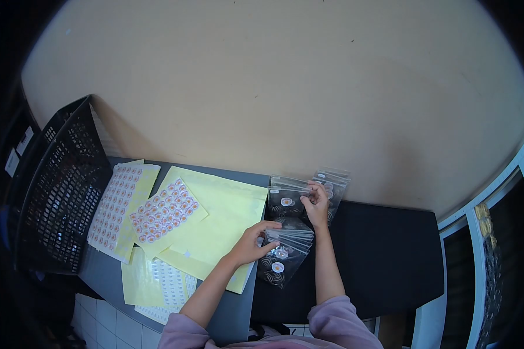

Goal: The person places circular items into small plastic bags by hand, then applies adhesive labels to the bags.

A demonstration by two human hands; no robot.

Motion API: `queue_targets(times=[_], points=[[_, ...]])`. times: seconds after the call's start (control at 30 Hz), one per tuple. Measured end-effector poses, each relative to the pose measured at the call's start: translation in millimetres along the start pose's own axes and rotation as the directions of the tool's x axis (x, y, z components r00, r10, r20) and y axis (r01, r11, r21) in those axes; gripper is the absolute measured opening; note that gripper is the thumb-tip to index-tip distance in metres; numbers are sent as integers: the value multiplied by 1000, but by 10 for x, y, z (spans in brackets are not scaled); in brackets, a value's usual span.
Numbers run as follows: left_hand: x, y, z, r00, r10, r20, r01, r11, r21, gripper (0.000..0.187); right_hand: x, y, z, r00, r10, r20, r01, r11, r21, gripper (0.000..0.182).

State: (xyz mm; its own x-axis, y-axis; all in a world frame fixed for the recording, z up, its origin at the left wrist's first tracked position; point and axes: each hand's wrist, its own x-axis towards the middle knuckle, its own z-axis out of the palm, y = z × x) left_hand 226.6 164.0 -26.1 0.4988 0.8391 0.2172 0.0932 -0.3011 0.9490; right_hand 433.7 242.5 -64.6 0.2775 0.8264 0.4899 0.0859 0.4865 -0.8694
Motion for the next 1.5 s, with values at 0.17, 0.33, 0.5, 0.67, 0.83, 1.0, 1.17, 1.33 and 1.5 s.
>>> queue_targets(times=[0.17, 0.33, 0.5, 0.67, 0.83, 1.0, 1.17, 1.33, 1.5], points=[[13, 34, 5, 1000, -2, -9, 2, 1000, 23, 34, 14, 125, -28, 997, 82, 13, -82, 997, 6, 29], [157, 81, 18, 998, -41, -37, 42, 998, 41, 29, 96, -137, 8, 991, 75, -107, -90, 987, -136, 35], [330, 2, 91, 987, -80, -139, 86, 995, 43, 20, 84, -216, -116, 986, 107, -128, -127, 978, -165, 42], [471, -113, 199, 936, -66, -347, 46, 997, -65, 31, -680, -467, -389, 957, 272, -98, -238, 935, 264, 86], [430, -45, 184, 954, 36, -299, 7, 990, 139, 62, -1506, -763, -105, 934, 327, 146, -228, 857, -463, 122], [531, -233, 174, 950, 8, -313, 46, 985, 165, 71, -1410, -691, -98, 956, 252, 152, -138, 840, -524, 91], [597, -214, 241, 907, -5, -421, 52, 994, 100, 69, -1254, -683, -71, 972, 186, 140, -82, 836, -543, 86], [314, -90, 348, 894, 206, -399, 11, 879, 478, 60, -1690, -800, 82, 977, 184, -108, -213, 801, -559, 77], [201, -150, 313, 978, -19, -208, 56, 983, 176, 62, -1736, -796, 129, 979, 200, -35, -184, 803, -567, 76]])
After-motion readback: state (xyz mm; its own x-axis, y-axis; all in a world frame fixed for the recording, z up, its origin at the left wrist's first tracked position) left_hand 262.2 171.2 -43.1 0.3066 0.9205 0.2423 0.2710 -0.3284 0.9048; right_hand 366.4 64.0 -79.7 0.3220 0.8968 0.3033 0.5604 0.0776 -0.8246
